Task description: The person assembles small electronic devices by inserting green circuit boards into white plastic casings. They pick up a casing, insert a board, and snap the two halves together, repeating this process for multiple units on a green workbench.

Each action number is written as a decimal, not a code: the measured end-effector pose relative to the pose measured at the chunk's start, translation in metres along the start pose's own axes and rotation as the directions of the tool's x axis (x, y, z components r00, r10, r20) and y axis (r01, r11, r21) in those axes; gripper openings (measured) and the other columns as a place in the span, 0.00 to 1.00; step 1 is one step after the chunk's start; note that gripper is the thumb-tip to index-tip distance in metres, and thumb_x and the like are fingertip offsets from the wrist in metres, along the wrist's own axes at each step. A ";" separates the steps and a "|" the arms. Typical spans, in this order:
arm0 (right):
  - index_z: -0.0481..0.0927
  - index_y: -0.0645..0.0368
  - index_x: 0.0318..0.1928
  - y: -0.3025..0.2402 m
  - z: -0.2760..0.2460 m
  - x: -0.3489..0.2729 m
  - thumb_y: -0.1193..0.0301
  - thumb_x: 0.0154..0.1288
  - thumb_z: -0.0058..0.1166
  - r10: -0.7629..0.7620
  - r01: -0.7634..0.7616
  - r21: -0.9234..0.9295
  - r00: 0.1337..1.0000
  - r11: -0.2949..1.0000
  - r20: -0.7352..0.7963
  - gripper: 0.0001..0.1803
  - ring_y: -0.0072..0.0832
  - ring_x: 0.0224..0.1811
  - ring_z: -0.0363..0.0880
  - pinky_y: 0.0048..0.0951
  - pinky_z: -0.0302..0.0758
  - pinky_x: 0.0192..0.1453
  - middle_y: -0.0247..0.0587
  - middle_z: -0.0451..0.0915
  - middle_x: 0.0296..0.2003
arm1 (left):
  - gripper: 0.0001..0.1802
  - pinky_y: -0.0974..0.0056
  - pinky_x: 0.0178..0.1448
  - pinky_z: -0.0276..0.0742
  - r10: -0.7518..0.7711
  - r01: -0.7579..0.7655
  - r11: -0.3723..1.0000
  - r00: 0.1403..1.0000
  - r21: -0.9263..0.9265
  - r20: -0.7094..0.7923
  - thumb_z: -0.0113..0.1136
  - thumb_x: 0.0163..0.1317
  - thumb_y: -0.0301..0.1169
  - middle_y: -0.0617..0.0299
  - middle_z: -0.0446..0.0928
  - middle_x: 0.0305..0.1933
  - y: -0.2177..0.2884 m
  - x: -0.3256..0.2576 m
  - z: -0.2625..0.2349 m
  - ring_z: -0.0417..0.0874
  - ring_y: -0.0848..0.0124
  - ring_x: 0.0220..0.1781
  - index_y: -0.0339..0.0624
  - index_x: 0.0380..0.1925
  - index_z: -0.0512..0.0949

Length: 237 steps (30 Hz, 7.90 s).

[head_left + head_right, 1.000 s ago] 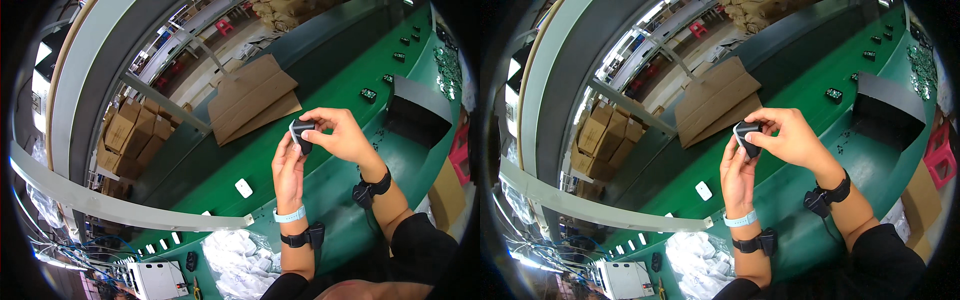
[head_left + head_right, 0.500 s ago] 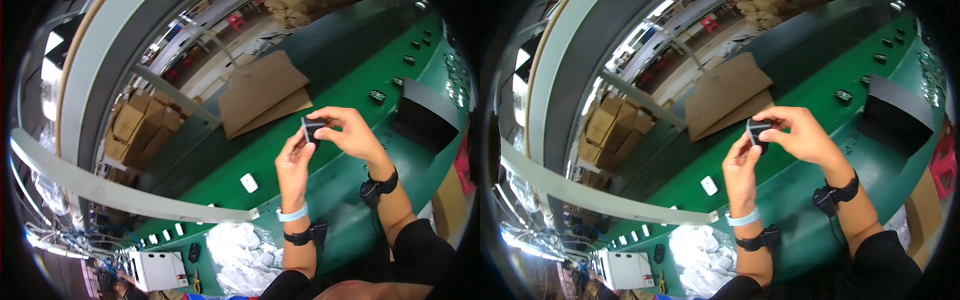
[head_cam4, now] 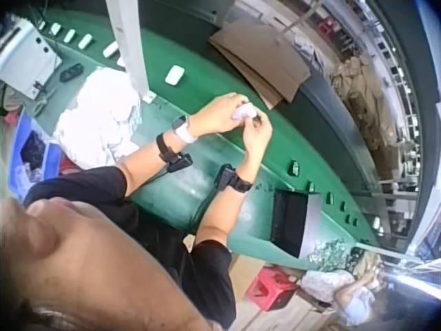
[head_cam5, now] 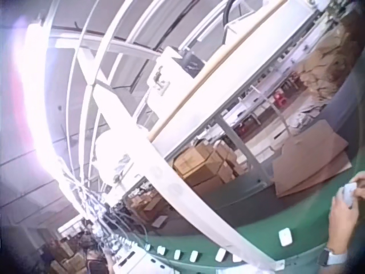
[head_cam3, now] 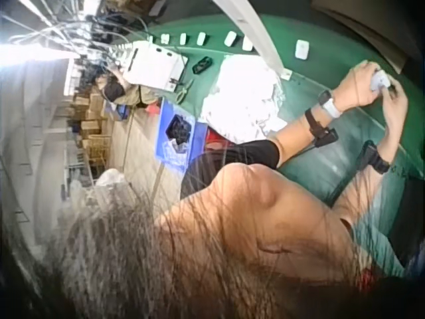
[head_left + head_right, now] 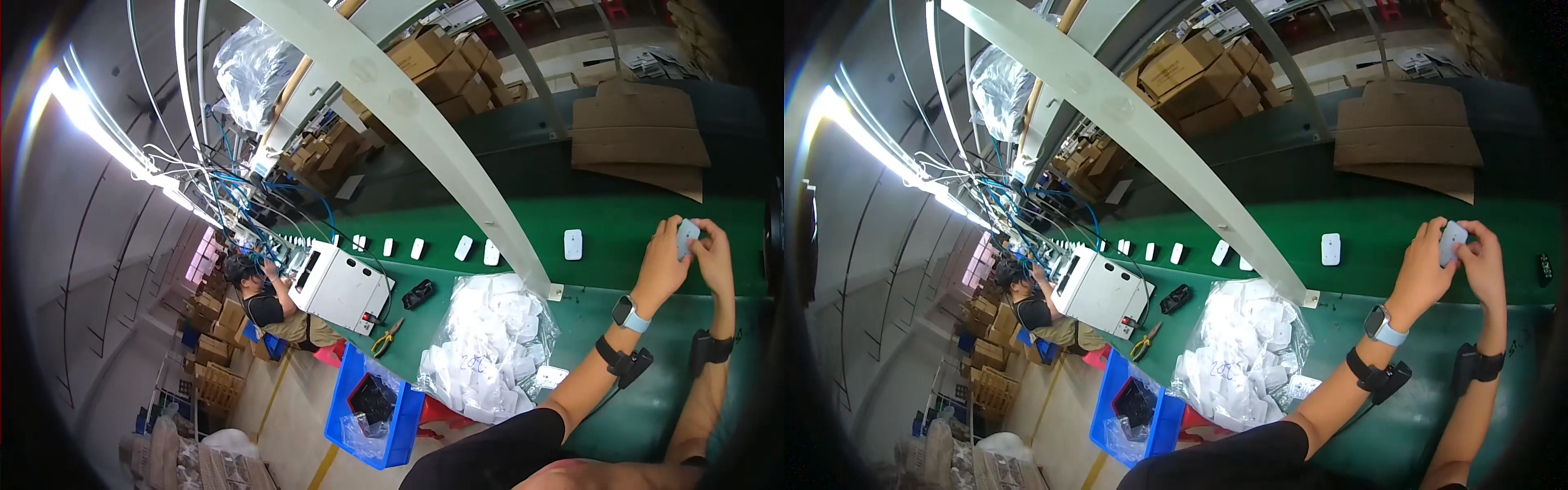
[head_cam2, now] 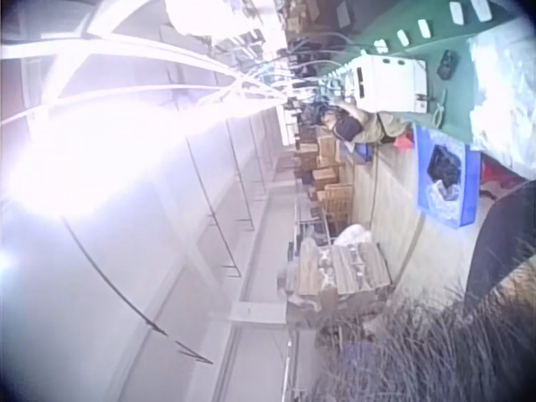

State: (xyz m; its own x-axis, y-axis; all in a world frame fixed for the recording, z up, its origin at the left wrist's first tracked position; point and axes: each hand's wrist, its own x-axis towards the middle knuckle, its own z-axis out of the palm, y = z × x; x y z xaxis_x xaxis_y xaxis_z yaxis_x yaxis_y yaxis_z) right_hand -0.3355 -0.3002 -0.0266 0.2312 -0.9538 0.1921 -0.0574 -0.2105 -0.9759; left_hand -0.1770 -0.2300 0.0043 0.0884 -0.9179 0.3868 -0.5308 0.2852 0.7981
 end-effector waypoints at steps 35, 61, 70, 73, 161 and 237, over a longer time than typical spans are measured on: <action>0.60 0.60 0.70 -0.155 -0.006 -0.121 0.77 0.60 0.63 -0.818 0.821 0.012 0.570 0.571 -0.078 0.39 0.33 0.62 0.71 0.34 0.73 0.59 0.45 0.69 0.64 | 0.08 0.68 0.49 0.76 0.172 -0.198 0.976 0.955 -0.091 -0.241 0.64 0.64 0.23 0.60 0.82 0.41 0.049 0.013 0.002 0.81 0.73 0.42 0.34 0.42 0.81; 0.66 0.62 0.63 -0.181 -0.051 -0.162 0.76 0.65 0.58 -0.710 0.694 -0.155 0.696 0.703 -0.104 0.27 0.31 0.57 0.71 0.32 0.72 0.58 0.42 0.71 0.58 | 0.06 0.66 0.51 0.77 0.128 -0.165 0.948 0.980 -0.271 -0.152 0.63 0.65 0.21 0.59 0.83 0.41 0.064 -0.012 -0.020 0.81 0.71 0.41 0.32 0.41 0.81; 0.68 0.62 0.60 -0.167 -0.094 -0.182 0.76 0.66 0.56 -0.670 0.591 -0.356 0.725 0.724 -0.159 0.23 0.30 0.55 0.71 0.32 0.72 0.57 0.40 0.72 0.56 | 0.16 0.50 0.56 0.78 0.292 -0.373 0.890 0.908 0.261 0.301 0.68 0.56 0.21 0.49 0.81 0.44 0.071 -0.124 -0.078 0.83 0.47 0.49 0.38 0.46 0.80; 0.68 0.62 0.60 -0.165 -0.109 -0.194 0.76 0.67 0.55 -0.648 0.555 -0.378 0.738 0.742 -0.189 0.22 0.30 0.55 0.71 0.32 0.72 0.57 0.40 0.72 0.55 | 0.16 0.50 0.56 0.78 0.233 -0.351 0.890 0.898 0.291 0.372 0.68 0.56 0.22 0.49 0.81 0.44 0.069 -0.136 -0.081 0.83 0.48 0.49 0.38 0.46 0.80; 0.85 0.68 0.32 -0.116 -0.107 -0.096 0.74 0.58 0.62 -0.029 -0.117 -0.720 0.982 0.684 -0.187 0.08 0.35 0.25 0.83 0.33 0.79 0.34 0.51 0.82 0.23 | 0.36 0.58 0.62 0.81 0.116 -0.160 0.725 0.987 -0.669 -0.110 0.58 0.59 0.17 0.52 0.73 0.53 0.088 -0.012 -0.055 0.80 0.64 0.54 0.35 0.70 0.64; 0.84 0.64 0.37 -0.156 -0.016 -0.083 0.81 0.54 0.68 -0.754 0.683 -0.380 0.655 0.624 -0.060 0.09 0.31 0.34 0.80 0.29 0.77 0.36 0.41 0.82 0.34 | 0.12 0.58 0.52 0.90 -0.061 0.224 0.246 0.974 -0.943 0.216 0.56 0.75 0.34 0.52 0.83 0.48 0.085 -0.015 -0.035 0.88 0.63 0.47 0.35 0.46 0.77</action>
State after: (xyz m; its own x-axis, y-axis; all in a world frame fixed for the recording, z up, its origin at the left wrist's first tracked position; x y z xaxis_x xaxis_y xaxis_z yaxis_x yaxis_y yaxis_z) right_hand -0.3617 -0.1916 0.1113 0.1362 -0.4786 0.8674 -0.2465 -0.8644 -0.4382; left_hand -0.1943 -0.1821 0.0821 -0.0632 -0.9716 0.2282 0.6843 0.1243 0.7186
